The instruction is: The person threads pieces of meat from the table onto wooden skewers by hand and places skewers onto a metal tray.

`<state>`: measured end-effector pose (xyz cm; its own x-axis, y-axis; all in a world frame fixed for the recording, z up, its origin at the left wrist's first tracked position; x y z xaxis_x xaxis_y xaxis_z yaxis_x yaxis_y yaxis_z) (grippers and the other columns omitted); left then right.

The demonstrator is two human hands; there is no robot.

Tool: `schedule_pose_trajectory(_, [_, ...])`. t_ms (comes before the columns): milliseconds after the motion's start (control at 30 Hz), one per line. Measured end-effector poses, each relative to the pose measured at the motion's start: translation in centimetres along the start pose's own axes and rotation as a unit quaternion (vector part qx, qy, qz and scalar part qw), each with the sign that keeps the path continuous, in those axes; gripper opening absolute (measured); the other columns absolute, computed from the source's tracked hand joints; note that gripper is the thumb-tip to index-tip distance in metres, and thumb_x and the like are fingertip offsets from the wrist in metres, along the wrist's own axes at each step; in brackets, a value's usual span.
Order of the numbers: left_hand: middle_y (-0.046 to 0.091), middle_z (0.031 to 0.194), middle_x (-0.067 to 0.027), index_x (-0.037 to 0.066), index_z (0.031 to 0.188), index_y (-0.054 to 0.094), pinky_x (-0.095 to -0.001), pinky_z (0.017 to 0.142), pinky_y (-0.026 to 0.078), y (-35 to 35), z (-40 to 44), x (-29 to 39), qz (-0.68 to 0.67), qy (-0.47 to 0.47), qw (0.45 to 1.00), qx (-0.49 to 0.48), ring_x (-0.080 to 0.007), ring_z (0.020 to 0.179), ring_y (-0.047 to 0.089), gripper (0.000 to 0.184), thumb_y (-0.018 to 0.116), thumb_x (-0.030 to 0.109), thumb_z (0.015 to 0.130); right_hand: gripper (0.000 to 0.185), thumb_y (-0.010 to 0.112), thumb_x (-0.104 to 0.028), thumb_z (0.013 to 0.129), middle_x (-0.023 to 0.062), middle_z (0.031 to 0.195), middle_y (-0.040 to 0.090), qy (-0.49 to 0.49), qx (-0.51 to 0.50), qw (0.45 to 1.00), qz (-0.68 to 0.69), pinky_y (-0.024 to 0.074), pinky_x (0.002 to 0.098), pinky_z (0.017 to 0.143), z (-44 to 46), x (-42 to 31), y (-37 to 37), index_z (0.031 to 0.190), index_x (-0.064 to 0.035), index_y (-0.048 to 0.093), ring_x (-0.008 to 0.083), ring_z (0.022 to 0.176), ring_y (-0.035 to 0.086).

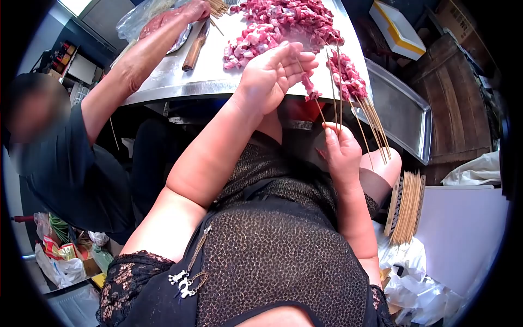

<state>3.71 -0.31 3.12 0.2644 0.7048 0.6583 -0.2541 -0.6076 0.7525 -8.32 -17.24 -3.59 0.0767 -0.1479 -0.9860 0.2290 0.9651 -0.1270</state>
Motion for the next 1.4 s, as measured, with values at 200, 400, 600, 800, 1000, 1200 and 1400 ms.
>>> schedule_pose_trajectory(200, [0.063,0.098,-0.0192,-0.005,0.109,0.051,-0.0412,0.085,0.053,0.1,0.0,-0.3,0.129,0.046,0.989,0.048,-0.032,0.096,0.064,0.024,0.039,0.013,0.098,0.015,0.059,-0.008,0.089,0.0034,0.077,0.06,-0.024,0.004,1.0,-0.008,0.045,0.0219,0.065,-0.1,0.3,-0.3,0.099,0.0019,0.064,0.0071,0.068,0.053])
schedule_pose_trajectory(400, [0.063,0.098,-0.02,-0.005,0.109,0.051,-0.0422,0.082,0.054,0.3,0.1,-0.8,0.11,0.027,0.993,0.045,-0.033,0.096,0.064,0.025,0.038,0.013,0.099,0.015,0.059,-0.008,0.089,0.0047,0.078,0.062,-0.021,0.006,1.0,-0.014,0.0457,0.0228,0.066,-0.2,0.5,-0.8,0.099,0.0018,0.064,0.0085,0.07,0.055])
schedule_pose_trajectory(600, [0.062,0.104,-0.0232,-0.005,0.111,0.051,-0.0444,0.087,0.052,0.5,0.1,-0.7,0.082,-0.006,0.996,-0.04,-0.0341,0.102,0.061,0.027,0.037,0.014,0.099,0.015,0.059,-0.009,0.089,0.0004,0.077,0.06,-0.002,-0.009,1.0,0.025,0.0428,0.0197,0.061,-0.2,0.2,-1.0,0.099,0.0013,0.065,0.0056,0.065,0.051])
schedule_pose_trajectory(800, [0.061,0.106,-0.0244,-0.006,0.113,0.051,-0.0461,0.09,0.049,0.4,-0.2,-1.7,0.075,-0.035,0.994,-0.075,-0.0336,0.104,0.06,0.028,0.036,0.013,0.098,0.016,0.057,-0.011,0.092,-0.0053,0.07,0.054,0.08,-0.063,0.982,0.156,0.0326,0.0147,0.05,-0.9,-1.1,-0.4,0.102,-0.0015,0.064,0.0002,0.056,0.042])
schedule_pose_trajectory(1000, [0.061,0.103,-0.0222,-0.008,0.113,0.05,-0.0456,0.093,0.048,0.9,-0.9,-2.6,0.069,-0.04,0.995,-0.064,-0.032,0.103,0.06,0.028,0.035,0.009,0.097,0.016,0.056,-0.013,0.093,-0.0053,0.07,0.053,0.11,-0.065,0.974,0.188,0.0279,0.0143,0.046,-0.1,-0.7,0.1,0.103,-0.0024,0.064,-0.001,0.052,0.038])
schedule_pose_trajectory(1200, [0.06,0.089,-0.0145,-0.006,0.111,0.049,-0.0458,0.09,0.049,-0.7,-0.7,-3.6,0.051,-0.042,0.996,0.06,-0.0285,0.088,0.062,0.025,0.04,0.012,0.096,0.018,0.059,-0.01,0.09,0.0006,0.078,0.06,0.058,-0.048,0.994,0.082,0.0421,0.0188,0.056,-0.7,1.0,-0.6,0.106,-0.002,0.064,0.0041,0.061,0.051])
schedule_pose_trajectory(1400, [0.041,0.066,0.0006,0.002,0.105,0.046,-0.0287,0.059,0.044,-0.7,-0.2,-4.4,-0.046,0.013,0.998,0.047,-0.0119,0.055,0.04,0.018,0.039,0.018,0.099,0.02,0.061,-0.005,0.086,0.0121,0.092,0.067,-0.117,-0.037,0.988,-0.098,0.0502,0.0262,0.073,-2.2,-1.6,-0.9,0.106,-0.0019,0.066,0.0164,0.081,0.066])
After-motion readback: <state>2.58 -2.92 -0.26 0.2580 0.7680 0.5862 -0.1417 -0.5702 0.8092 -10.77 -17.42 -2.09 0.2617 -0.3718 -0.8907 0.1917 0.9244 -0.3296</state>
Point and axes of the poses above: each hand's wrist, its own z-axis towards the middle knuckle, its own y-axis out of the palm, x = y × z, the point moved 4 cm from there along z, towards the middle knuckle
